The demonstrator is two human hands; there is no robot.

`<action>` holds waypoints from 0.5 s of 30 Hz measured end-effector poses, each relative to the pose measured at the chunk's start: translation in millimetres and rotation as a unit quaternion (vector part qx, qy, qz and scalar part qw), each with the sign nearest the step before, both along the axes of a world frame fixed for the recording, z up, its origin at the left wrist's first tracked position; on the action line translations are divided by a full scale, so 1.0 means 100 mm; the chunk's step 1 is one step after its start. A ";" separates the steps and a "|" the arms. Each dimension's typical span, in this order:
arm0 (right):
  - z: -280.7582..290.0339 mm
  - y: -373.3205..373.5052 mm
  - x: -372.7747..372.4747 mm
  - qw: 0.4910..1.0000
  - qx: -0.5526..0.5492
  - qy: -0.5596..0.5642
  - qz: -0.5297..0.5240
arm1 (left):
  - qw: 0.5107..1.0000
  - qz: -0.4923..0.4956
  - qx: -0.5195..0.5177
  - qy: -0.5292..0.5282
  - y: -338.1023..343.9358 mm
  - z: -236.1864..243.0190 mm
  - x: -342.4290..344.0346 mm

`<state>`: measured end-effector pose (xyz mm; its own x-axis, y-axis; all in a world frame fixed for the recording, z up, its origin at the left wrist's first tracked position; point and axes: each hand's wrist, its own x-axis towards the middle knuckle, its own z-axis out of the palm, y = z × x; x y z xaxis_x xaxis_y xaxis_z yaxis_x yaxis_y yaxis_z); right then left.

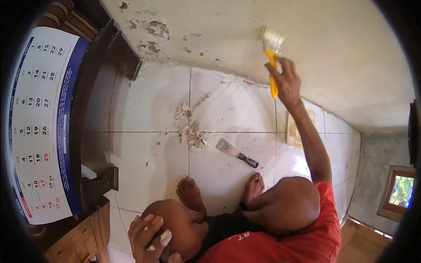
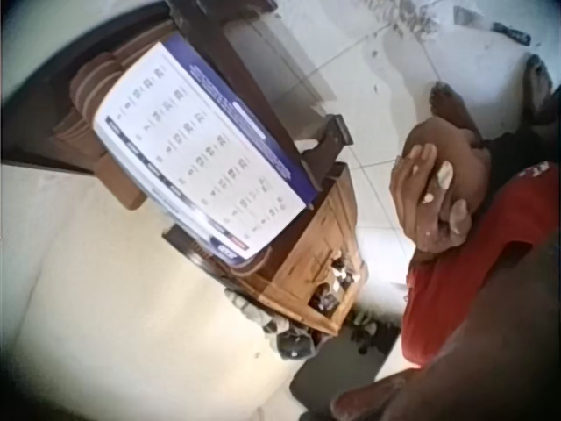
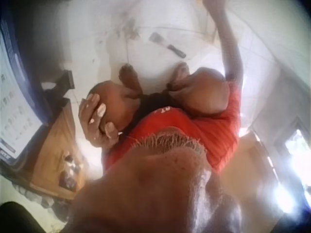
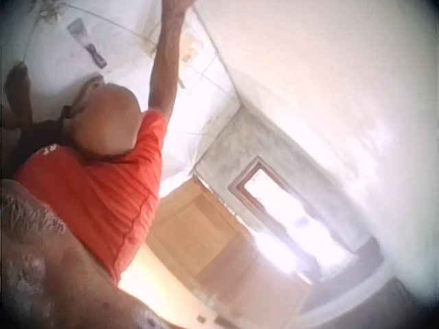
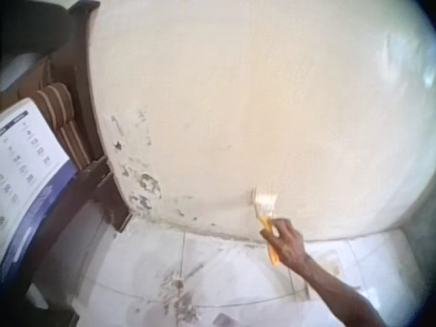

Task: The person scrapes peeling paint from a wall using a scraper, removes a wall calendar, and applies paint to the wall using a paintbrush.

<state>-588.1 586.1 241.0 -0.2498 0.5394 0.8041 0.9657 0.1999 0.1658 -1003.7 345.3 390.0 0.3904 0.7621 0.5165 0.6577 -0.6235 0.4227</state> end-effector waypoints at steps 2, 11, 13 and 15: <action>-0.52 0.06 -0.08 0.997 -0.063 0.030 0.026 | 1.000 0.007 -0.001 -0.003 -0.04 -0.05 -0.05; -1.20 0.34 -0.11 0.958 -0.210 0.129 0.149 | 1.000 0.012 0.007 0.000 -0.08 -0.01 0.29; -1.41 0.39 0.25 0.962 -0.218 0.111 0.117 | 1.000 0.014 0.006 0.018 -0.10 0.03 0.45; -1.55 0.21 0.67 0.965 -0.207 0.157 0.026 | 0.998 0.047 0.021 0.018 -0.13 0.03 0.53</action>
